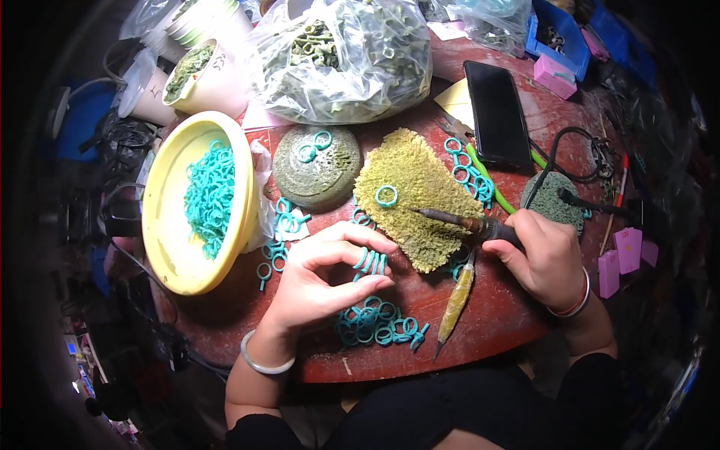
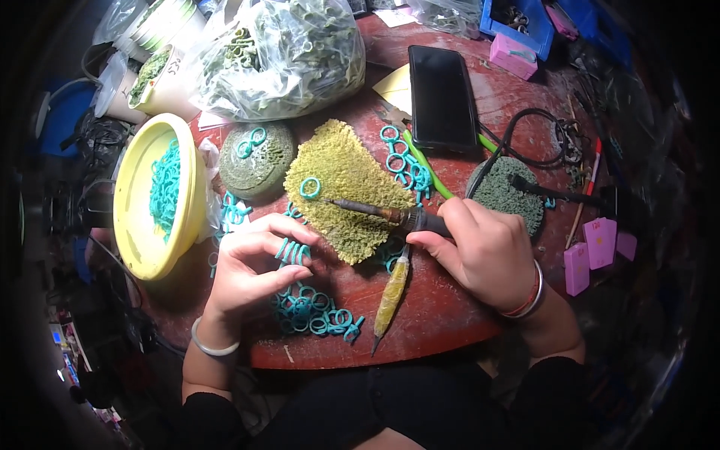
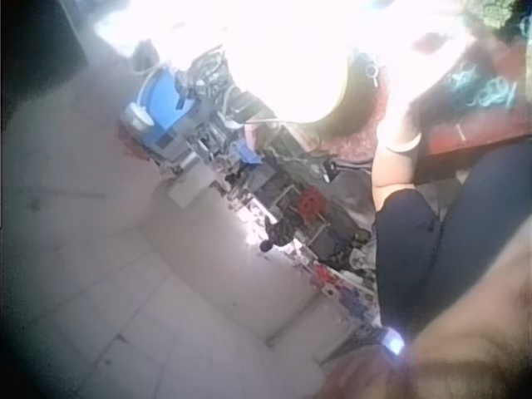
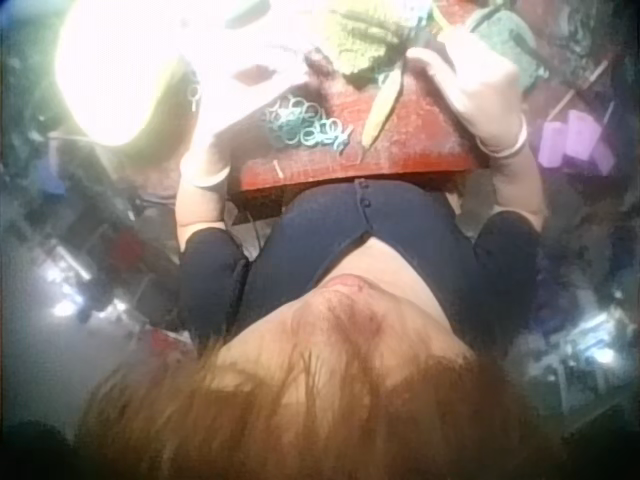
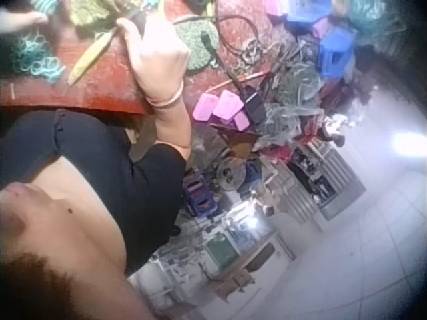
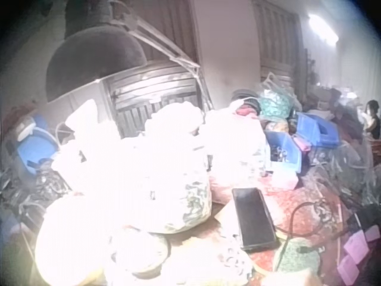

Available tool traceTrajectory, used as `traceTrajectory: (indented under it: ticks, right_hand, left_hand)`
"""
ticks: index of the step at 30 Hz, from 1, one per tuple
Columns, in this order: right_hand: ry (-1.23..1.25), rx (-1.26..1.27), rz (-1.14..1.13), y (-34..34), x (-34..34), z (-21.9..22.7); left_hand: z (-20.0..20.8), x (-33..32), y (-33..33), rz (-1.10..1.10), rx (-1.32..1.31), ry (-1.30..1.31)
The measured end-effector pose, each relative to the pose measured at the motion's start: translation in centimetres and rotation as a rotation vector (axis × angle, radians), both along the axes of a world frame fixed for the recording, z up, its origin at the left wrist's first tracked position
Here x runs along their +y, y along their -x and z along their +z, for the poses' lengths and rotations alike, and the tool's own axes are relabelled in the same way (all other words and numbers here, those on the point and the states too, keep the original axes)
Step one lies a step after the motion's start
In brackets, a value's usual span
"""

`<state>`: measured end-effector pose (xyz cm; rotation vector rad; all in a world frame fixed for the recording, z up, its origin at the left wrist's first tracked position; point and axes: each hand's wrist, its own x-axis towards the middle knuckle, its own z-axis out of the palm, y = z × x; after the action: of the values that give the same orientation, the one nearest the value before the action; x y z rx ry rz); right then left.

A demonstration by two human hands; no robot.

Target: The person uses a heated tool to bond small turquoise wax rings together on a sponge surface. The person picks up rings from the table and a yellow bowl, melting edges with the tool and pressing them together to form a larger chain or structure.

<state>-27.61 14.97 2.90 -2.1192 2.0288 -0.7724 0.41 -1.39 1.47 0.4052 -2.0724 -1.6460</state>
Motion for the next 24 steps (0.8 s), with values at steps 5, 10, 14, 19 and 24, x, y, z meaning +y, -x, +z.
traceTrajectory:
  ticks: [5,10,14,19,24]
  right_hand:
    - [0.058,-0.048,0.048,-0.02,-0.18,-0.17]
    - [0.045,-0.070,0.184,-0.42,0.11,-0.04]
    - [0.023,-0.059,0.229,-0.65,0.17,-0.40]
    - [0.011,-0.057,0.231,-0.75,0.08,-0.73]
    - [-0.006,-0.054,0.222,-0.77,0.18,-0.69]
  left_hand:
    - [-0.27,0.38,0.13,0.079,-0.047,0.021]
    - [-0.55,0.40,0.06,0.100,-0.051,0.052]
    - [-0.74,0.55,0.13,0.108,-0.054,0.054]
    - [-1.00,0.42,0.15,0.095,-0.037,0.105]
    - [-1.08,0.59,0.10,0.115,-0.050,0.101]
